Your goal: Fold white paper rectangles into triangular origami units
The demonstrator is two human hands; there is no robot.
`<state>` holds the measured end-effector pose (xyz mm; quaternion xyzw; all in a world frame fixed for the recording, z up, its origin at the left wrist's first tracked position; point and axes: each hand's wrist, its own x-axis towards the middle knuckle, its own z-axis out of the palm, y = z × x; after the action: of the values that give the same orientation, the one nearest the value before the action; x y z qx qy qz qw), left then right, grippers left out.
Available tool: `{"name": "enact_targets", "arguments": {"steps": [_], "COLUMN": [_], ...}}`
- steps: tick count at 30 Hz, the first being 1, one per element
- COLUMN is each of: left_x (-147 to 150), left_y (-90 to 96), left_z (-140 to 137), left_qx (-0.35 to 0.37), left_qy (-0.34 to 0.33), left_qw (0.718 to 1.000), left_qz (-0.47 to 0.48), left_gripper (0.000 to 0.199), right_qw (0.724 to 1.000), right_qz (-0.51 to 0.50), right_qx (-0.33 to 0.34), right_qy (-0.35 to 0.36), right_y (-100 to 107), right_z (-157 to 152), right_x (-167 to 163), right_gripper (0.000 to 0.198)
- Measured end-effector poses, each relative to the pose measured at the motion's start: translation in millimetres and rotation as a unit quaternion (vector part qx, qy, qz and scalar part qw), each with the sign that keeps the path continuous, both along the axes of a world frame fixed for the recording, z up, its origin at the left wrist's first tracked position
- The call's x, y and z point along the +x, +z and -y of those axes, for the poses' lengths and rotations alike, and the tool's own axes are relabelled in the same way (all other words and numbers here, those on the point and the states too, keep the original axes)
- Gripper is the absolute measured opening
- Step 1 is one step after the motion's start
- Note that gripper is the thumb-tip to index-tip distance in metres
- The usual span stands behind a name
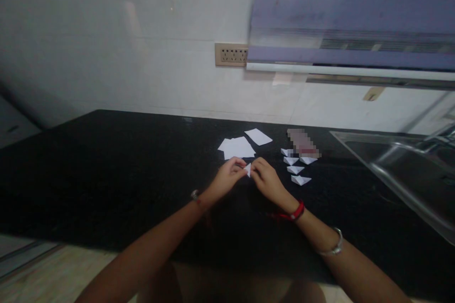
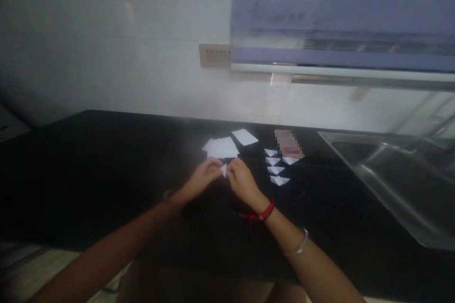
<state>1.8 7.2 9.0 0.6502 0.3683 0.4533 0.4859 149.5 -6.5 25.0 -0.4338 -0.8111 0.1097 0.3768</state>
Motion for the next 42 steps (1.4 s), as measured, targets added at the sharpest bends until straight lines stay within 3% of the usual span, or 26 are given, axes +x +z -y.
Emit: {"name": "enact_targets", "arguments": {"steps": [5, 7, 18, 30, 38, 42], "left_x": [-1, -2, -1, -1, -1, -2], "left_y": [-0.8, 1.2, 9.5, -0.5, 4.7, 5.2], "left_z": [-3, -4, 3, -6, -1, -2], "left_qx": [-0.012, -0.011, -0.041, -0.066, -0.057, -0.064], "left_qy": [-0.020, -0.019, -0.031, -0.034, -0.033, -0.011], "left_qw": [1.000, 1.000, 0.999, 0.996, 0.996, 0.997], "left_qz": [0.002, -0.011, 0.014, 0.052, 0.052, 0.043], "left_gripper": [0.013, 0.009, 0.013, 0.013, 0.014, 0.016], "right_qw": [0.991, 0.988, 0.997, 0.997, 0.996, 0.996], "right_qz": [-0.084, -0.100, -0.061, -0.063, -0.077, -0.080], "right_qx": [-0.107, -0.118, -0.030, -0.033, 0.014, 0.006], "right_qy": [-0.015, -0.016, -0.031, -0.019, -0.030, -0.045], "right_y": [-4, -7, -2, 2, -1, 0], "right_z": [-4, -6, 0, 6, 7, 7], "right_x": [4, 5, 2, -3, -7, -6], "right_gripper": [0.012, 0.009, 0.010, 0.009, 0.011, 0.010]}}
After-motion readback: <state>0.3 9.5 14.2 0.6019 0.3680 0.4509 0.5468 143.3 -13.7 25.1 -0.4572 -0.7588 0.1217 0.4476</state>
